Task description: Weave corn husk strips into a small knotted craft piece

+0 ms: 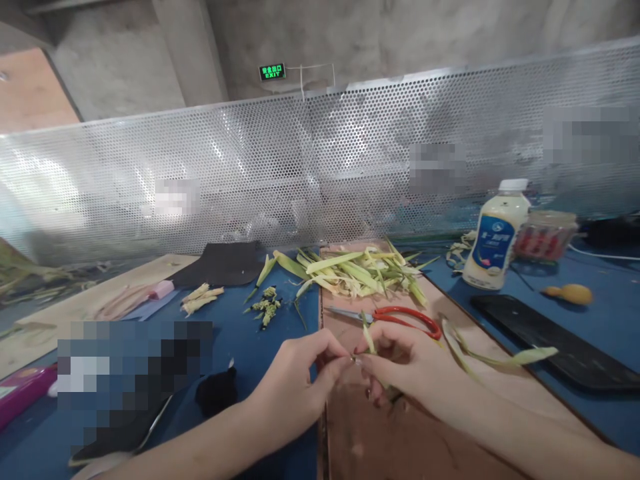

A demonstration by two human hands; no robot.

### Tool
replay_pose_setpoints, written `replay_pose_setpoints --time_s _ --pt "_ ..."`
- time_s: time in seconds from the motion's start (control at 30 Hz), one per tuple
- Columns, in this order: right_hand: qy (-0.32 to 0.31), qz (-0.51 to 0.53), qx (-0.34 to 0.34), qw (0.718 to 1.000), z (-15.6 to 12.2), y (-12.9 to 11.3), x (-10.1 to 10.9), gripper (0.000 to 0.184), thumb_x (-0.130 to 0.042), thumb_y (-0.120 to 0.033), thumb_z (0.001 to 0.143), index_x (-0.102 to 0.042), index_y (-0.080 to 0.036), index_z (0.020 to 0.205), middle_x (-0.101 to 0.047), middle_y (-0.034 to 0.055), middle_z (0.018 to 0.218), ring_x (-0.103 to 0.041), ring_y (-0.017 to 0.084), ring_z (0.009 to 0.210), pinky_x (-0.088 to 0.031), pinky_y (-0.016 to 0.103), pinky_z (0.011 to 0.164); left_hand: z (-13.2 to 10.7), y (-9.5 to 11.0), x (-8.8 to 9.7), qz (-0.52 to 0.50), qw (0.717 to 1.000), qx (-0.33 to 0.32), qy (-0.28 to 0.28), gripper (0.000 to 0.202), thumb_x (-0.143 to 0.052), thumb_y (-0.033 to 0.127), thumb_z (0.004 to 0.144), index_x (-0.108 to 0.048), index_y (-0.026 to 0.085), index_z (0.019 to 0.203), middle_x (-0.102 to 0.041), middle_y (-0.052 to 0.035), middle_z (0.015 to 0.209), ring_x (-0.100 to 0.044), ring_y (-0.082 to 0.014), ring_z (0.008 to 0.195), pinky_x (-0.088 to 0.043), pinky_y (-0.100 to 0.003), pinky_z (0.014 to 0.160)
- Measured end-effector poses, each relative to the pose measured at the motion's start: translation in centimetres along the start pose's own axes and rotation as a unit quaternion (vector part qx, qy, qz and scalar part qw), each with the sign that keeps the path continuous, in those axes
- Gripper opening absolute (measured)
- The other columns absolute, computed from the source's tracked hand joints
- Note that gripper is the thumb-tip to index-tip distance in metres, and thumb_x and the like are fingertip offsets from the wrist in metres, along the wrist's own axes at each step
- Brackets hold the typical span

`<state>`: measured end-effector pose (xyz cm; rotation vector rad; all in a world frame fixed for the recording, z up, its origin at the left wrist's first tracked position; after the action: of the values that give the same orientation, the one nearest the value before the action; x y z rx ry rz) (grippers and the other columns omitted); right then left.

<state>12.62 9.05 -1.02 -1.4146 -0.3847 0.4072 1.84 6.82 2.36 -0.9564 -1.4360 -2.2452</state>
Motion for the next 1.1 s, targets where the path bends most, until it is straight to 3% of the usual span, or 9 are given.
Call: replay_pose_setpoints --time_s 0.27,0.37,0.47,0.53,0.67,0.87,1.1 --pt "-0.001 0.009 0.029 1.0 -0.2 -1.0 0.2 0.015 -0.059 -0.027 0.075 -0.049 -0.017 0.071 -0.053 -0.0065 0.051 -0.054 0.007 0.041 -0.046 0.018 0.042 0.3 -0.2 0.3 -0.032 0.999 0.018 0.006 0.016 -0.046 0.024 0.081 -0.054 0.016 0.071 -0.056 0.0012 0.064 -0.05 -0.0109 0.061 -0.038 -0.021 0.059" --pt "-0.025 0.0 0.022 0.999 -0.2 -1.4 -0.1 0.014 -0.058 -0.028 0.076 -0.052 -0.017 0.081 -0.057 -0.0043 0.059 -0.056 0.008 0.046 -0.048 0.022 0.047 0.4 -0.8 0.5 -0.066 0.997 0.024 0.01 0.017 -0.046 0.027 0.082 -0.053 0.016 0.071 -0.056 0.0015 0.063 -0.05 -0.0107 0.061 -0.039 -0.022 0.059" --pt "0.012 -0.053 0.004 0.999 0.0 -1.4 0.8 0.024 -0.057 -0.03 0.078 -0.051 -0.018 0.097 -0.061 -0.001 0.07 -0.059 0.011 0.054 -0.049 0.024 0.052 0.5 -1.4 0.8 -0.121 0.992 0.04 0.024 0.018 -0.046 0.03 0.083 -0.051 0.017 0.072 -0.056 0.002 0.061 -0.051 -0.0103 0.06 -0.039 -0.022 0.06" --pt "0.04 -0.076 0.01 0.996 0.1 -1.5 1.5 0.021 -0.055 -0.031 0.079 -0.051 -0.018 0.095 -0.061 -0.0006 0.07 -0.06 0.011 0.056 -0.048 0.023 0.054 0.6 -1.7 0.8 -0.153 0.987 0.051 0.03 0.017 -0.048 0.03 0.082 -0.052 0.016 0.073 -0.055 0.0023 0.06 -0.051 -0.0099 0.059 -0.039 -0.021 0.06" --pt "0.024 -0.065 0.036 0.997 0.4 -1.4 1.2 0.014 -0.053 -0.03 0.08 -0.051 -0.017 0.084 -0.058 -0.0036 0.063 -0.059 0.009 0.055 -0.048 0.022 0.055 0.8 -1.9 0.6 -0.245 0.966 0.072 0.029 0.017 -0.05 0.03 0.082 -0.051 0.015 0.074 -0.053 0.0028 0.058 -0.049 -0.0086 0.056 -0.039 -0.021 0.058" --pt "0.037 -0.017 0.049 0.998 0.3 -1.3 1.0 0.017 -0.056 -0.03 0.078 -0.051 -0.017 0.088 -0.061 -0.0025 0.065 -0.061 0.012 0.06 -0.051 0.025 0.06 1.1 -2.5 -0.7 -0.398 0.911 0.11 0.01 0.023 -0.062 0.026 0.074 -0.046 0.016 0.087 -0.058 -0.0001 0.073 -0.051 -0.0091 0.064 -0.04 -0.022 0.06" --pt "0.099 -0.107 0.061 0.987 -0.6 -1.8 1.1 0.016 -0.051 -0.027 0.08 -0.05 -0.019 0.093 -0.065 0.0027 0.081 -0.063 0.014 0.073 -0.051 0.028 0.07 0.7 -2.3 -2.6 -0.413 0.897 0.153 -0.047 0.024 -0.065 0.03 0.071 -0.051 0.012 0.08 -0.057 -0.0006 0.069 -0.048 -0.0084 0.059 -0.039 -0.021 0.054"
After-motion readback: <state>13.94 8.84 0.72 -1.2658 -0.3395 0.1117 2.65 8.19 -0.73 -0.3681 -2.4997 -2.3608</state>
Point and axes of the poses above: each hand's wrist, its own z-axis towards the middle knuckle, its own x-axis out of the back of the hand, y = z × x, the point moved 8 cm from there along z, towards the middle knuckle
